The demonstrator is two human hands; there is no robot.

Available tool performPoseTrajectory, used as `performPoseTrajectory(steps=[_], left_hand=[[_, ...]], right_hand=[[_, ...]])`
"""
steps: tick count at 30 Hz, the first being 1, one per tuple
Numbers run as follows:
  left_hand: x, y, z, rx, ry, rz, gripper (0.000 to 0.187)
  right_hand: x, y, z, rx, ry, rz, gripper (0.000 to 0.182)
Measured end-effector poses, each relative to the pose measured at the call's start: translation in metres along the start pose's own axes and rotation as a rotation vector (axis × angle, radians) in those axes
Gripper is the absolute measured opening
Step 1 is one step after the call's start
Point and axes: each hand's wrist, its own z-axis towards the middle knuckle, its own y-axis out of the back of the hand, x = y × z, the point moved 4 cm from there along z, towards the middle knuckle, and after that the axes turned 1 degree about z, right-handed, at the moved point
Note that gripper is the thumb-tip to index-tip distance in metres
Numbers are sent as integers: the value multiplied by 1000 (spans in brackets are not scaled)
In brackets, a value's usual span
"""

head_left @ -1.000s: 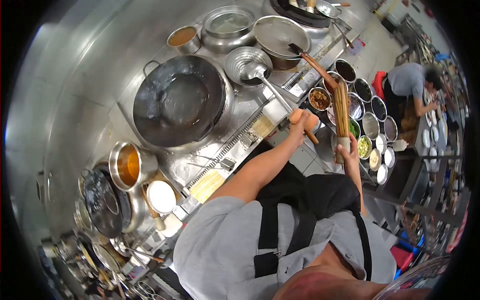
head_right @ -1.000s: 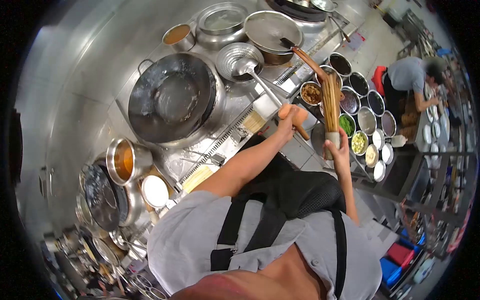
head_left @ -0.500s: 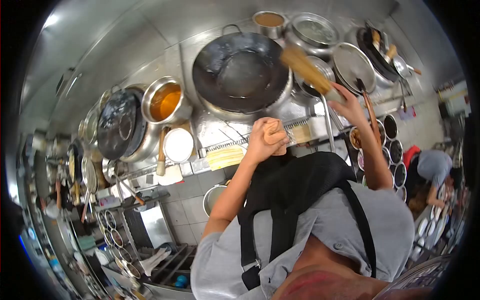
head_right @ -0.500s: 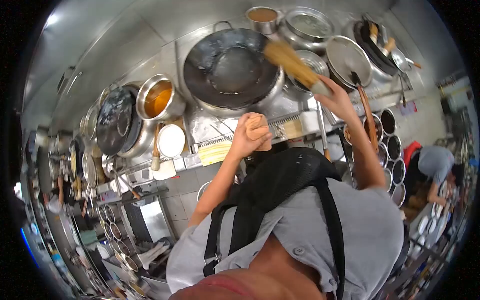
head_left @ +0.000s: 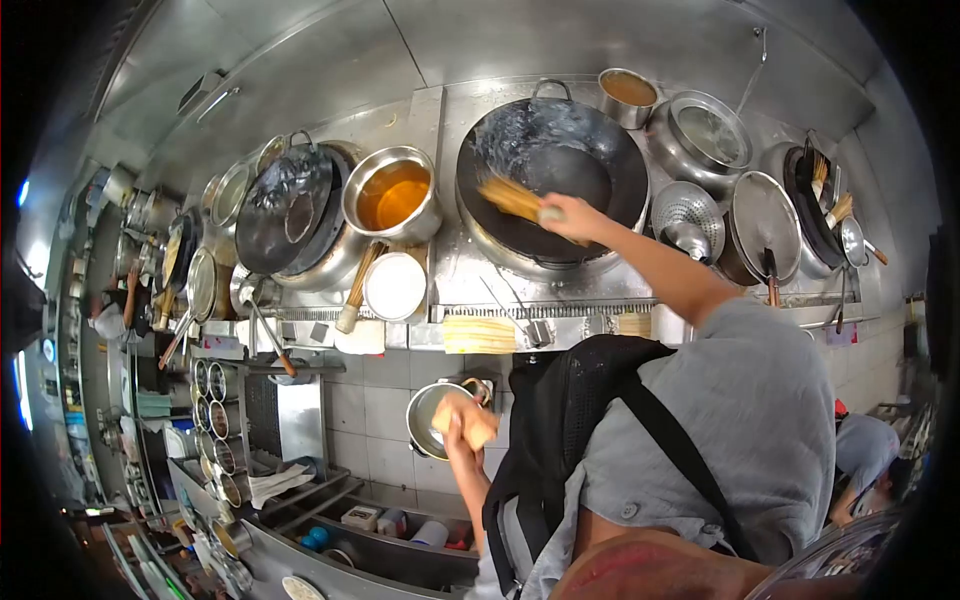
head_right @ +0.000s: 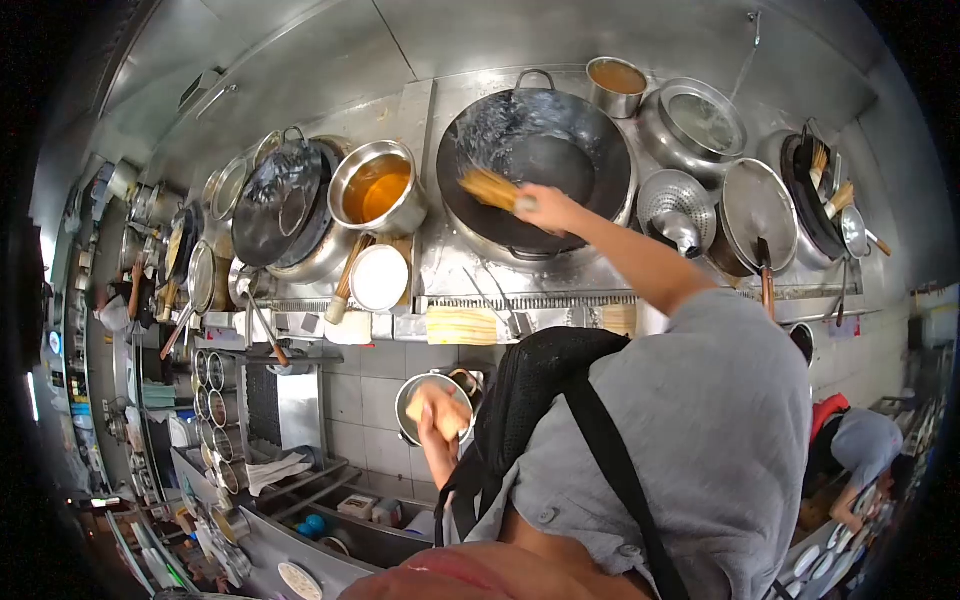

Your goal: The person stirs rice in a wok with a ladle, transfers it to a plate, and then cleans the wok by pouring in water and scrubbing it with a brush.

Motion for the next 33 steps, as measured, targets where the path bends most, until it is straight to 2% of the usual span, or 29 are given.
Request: performPoseTrajectory(steps=[1,2,3,5,6,8,9,11,12,13,16,18,20,22,24,25,26,27,29,30,33], left_hand=[[7,20,-11,-39,15,-47,58],[7,28,-18,-42,14,-49,58],[7,34,-25,-100,-8,-74,57],[11,43,-23,-191,-10,-161,62],[13,42,-15,-187,-11,-162,62],[15,27,8,-151,48,-188,59],[13,14,19,-69,103,-178,58],[-2,-15,31,59,91,-141,54],[-7,-21,33,80,100,-106,54],[-13,-25,33,81,99,-98,54],[-24,-33,28,136,85,-148,54],[-30,-26,21,114,-1,-224,54],[-28,-15,20,93,-45,-205,54],[-18,-2,23,-40,-58,-82,51],[-13,-9,25,-56,18,-69,47],[-10,-16,25,-60,45,-107,45],[-8,-24,25,-59,75,-139,42],[-11,-35,22,-86,88,-144,41],[-7,-36,28,-49,93,-146,38],[-4,-36,32,-30,75,-176,37],[4,-15,50,-72,81,-214,29]], right_hand=[[-12,15,-23,41,49,-117,48],[-49,26,-23,-12,150,-288,45],[-43,55,-33,17,-22,-341,43],[-57,84,6,-77,-104,-574,37],[-60,87,35,-207,-106,-530,31],[-43,66,68,-290,-101,-532,36],[-41,49,81,-342,-103,-542,40],[-32,12,86,-324,-97,-388,48],[-28,0,77,-302,-91,-352,40],[-25,-4,62,-247,-50,-373,42],[-20,26,-4,-85,9,-456,38],[-24,64,-29,-108,-91,-599,35],[-47,95,-9,-213,-150,-708,29],[-113,93,62,-375,-75,-716,31],[-65,73,79,-245,22,-615,35],[-34,60,75,-271,115,-468,41],[-39,34,91,-353,79,-247,48],[-16,15,88,-433,148,-109,49],[8,-11,61,-188,-141,210,45],[18,-15,42,-78,-164,287,45],[-1,6,-24,225,-140,249,48]])
